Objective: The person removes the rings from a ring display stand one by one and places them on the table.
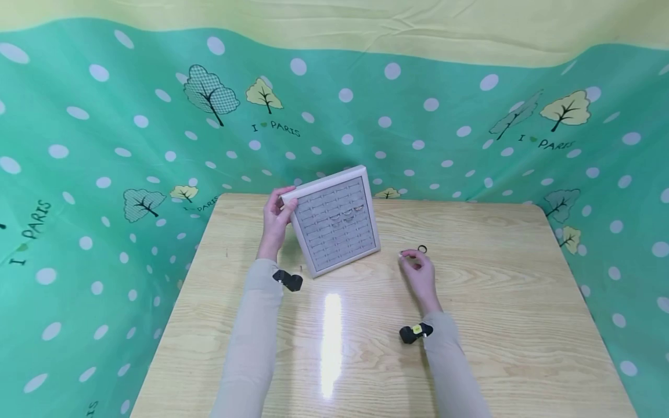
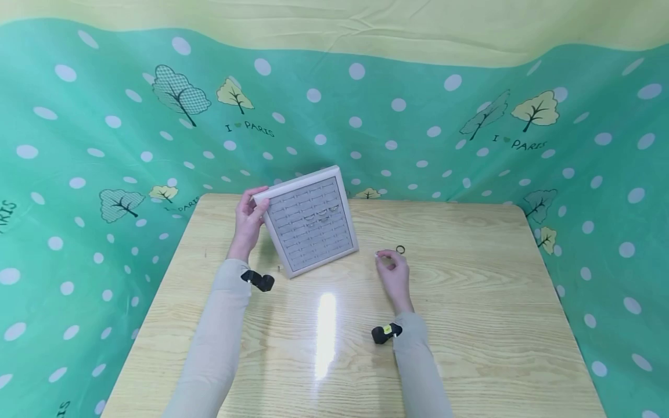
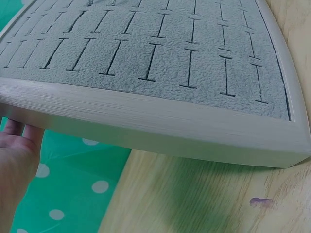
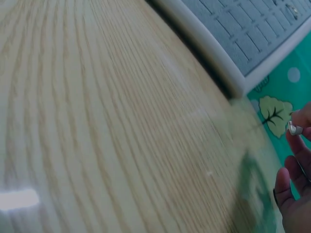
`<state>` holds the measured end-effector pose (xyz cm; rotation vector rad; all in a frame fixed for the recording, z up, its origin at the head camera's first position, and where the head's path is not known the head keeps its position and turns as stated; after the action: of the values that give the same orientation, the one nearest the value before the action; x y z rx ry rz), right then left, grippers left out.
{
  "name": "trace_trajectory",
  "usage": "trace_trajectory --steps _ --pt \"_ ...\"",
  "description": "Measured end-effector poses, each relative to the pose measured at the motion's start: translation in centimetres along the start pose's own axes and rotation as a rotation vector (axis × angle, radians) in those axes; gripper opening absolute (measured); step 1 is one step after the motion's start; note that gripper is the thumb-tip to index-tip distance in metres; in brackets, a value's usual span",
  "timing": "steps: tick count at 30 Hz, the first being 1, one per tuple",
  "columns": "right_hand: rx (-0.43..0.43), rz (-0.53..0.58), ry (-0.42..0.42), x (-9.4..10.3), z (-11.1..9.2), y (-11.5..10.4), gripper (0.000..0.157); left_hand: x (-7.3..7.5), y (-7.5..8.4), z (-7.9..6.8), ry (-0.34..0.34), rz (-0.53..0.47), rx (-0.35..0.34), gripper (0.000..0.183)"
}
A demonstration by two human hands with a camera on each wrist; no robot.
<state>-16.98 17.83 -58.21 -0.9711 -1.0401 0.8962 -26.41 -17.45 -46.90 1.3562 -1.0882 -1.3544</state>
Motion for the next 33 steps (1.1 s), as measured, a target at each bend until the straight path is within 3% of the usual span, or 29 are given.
trace_trajectory --steps 11,20,33 --pt "0.022 -0.053 0.037 3.1 0.5 1.1 0.016 -0.9 2.1 -1.4 -0.014 0.039 -0.028 0.031" --pt "0.071 -0.149 0.006 5.3 2.0 1.6 0.015 0.0 0.1 0.0 -0.009 0.023 -0.028 0.033" --pt "0.162 -0.247 -0.042 6.4 3.7 3.2 0.011 -0.1 0.1 -0.1 0.014 0.020 -0.018 0.033"
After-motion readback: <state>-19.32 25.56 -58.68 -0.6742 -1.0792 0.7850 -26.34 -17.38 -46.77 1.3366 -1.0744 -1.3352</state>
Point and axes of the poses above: each hand's wrist, its own z-axis towards the middle knuckle, its own x-axis out of the back of the hand, y = z × x, the point moved 4 cm from there along z, towards the middle knuckle, and after that the axes turned 11 degrees about x, right-handed, at the moved point
